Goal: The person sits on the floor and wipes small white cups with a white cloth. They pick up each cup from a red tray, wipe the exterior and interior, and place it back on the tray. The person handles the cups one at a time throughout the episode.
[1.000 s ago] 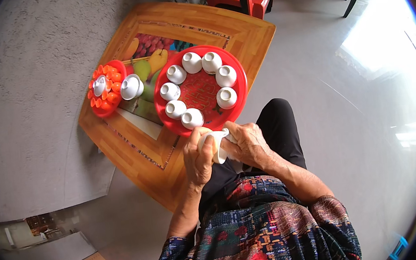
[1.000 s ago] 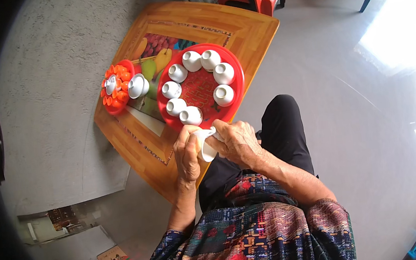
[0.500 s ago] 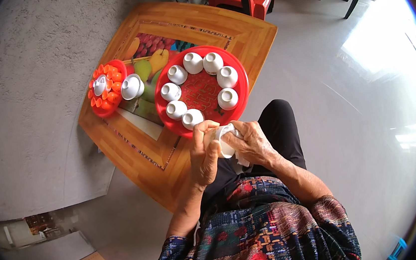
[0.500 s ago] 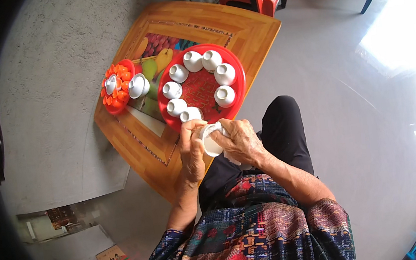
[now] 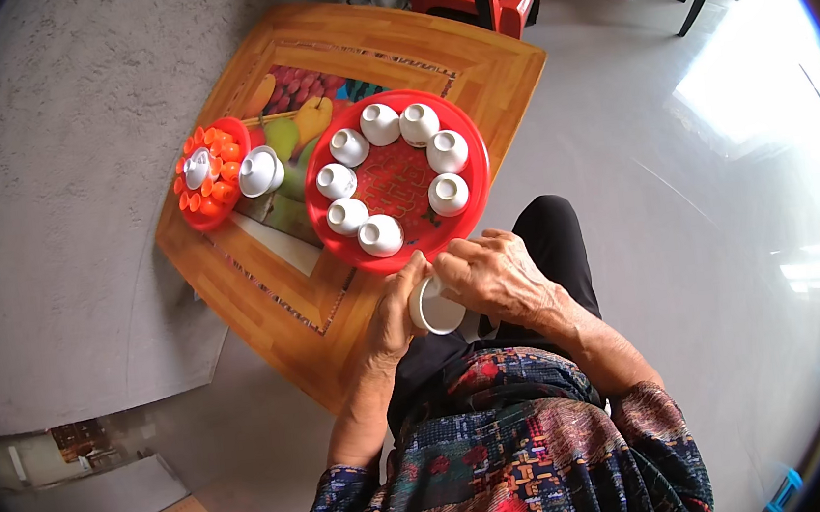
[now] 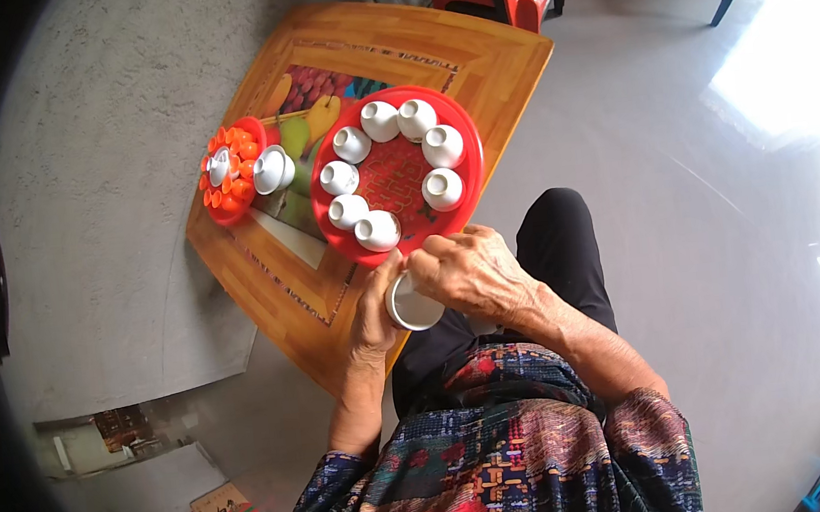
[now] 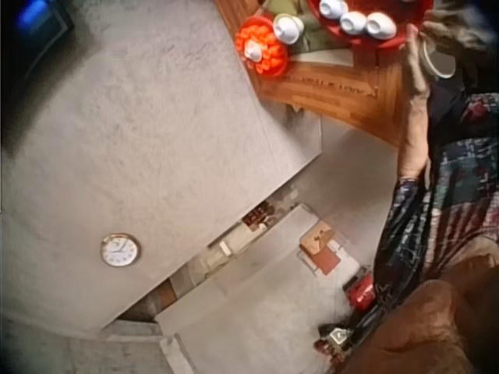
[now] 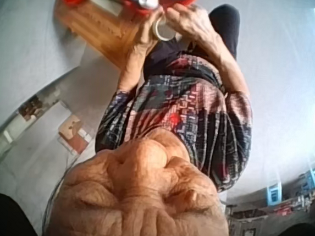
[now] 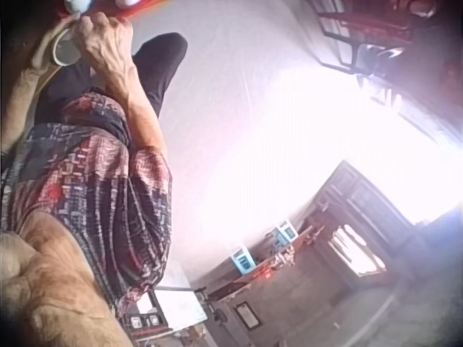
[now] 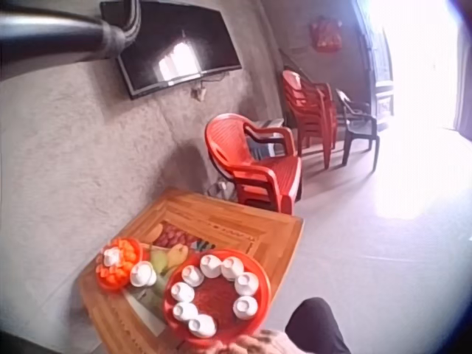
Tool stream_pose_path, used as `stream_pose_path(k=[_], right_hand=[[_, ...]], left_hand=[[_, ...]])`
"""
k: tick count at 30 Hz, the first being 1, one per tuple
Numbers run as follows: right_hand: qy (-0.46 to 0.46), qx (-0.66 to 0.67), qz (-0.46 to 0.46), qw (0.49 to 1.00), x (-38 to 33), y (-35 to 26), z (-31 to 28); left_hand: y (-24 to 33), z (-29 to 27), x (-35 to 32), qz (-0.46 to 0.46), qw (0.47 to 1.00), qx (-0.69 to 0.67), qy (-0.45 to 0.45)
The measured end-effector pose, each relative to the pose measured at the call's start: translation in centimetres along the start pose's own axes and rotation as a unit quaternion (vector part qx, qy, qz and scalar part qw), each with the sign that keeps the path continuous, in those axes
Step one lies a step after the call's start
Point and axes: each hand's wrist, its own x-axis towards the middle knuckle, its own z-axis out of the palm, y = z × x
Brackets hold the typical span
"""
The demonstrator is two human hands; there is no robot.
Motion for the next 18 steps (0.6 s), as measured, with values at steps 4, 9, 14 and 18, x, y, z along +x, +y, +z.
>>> stream_pose_path(k=[4, 9, 14, 18], right_hand=[[-0.027, -0.068, -0.099, 0.992, 0.6, -0.2, -0.7], [-0.052, 0.086, 0.041, 0.994, 0.1, 0.0, -0.6], [-0.088, 0.109, 0.179, 0.974, -0.9, -0.8, 0.4], [-0.117, 0.114, 0.21, 0.964, -1.5, -1.4, -0.1]], left_hand=[[-0.7, 0.7, -0.1, -0.082, 0.995, -0.06, 0.003], [-1.1, -0.2, 0.4, -0.08, 0.989, -0.119, -0.029], [-1.2, 0.2, 0.6, -0.012, 0.992, -0.126, 0.015], [-3.3, 0.5, 0.5, 0.005, 0.987, -0.155, 0.05]])
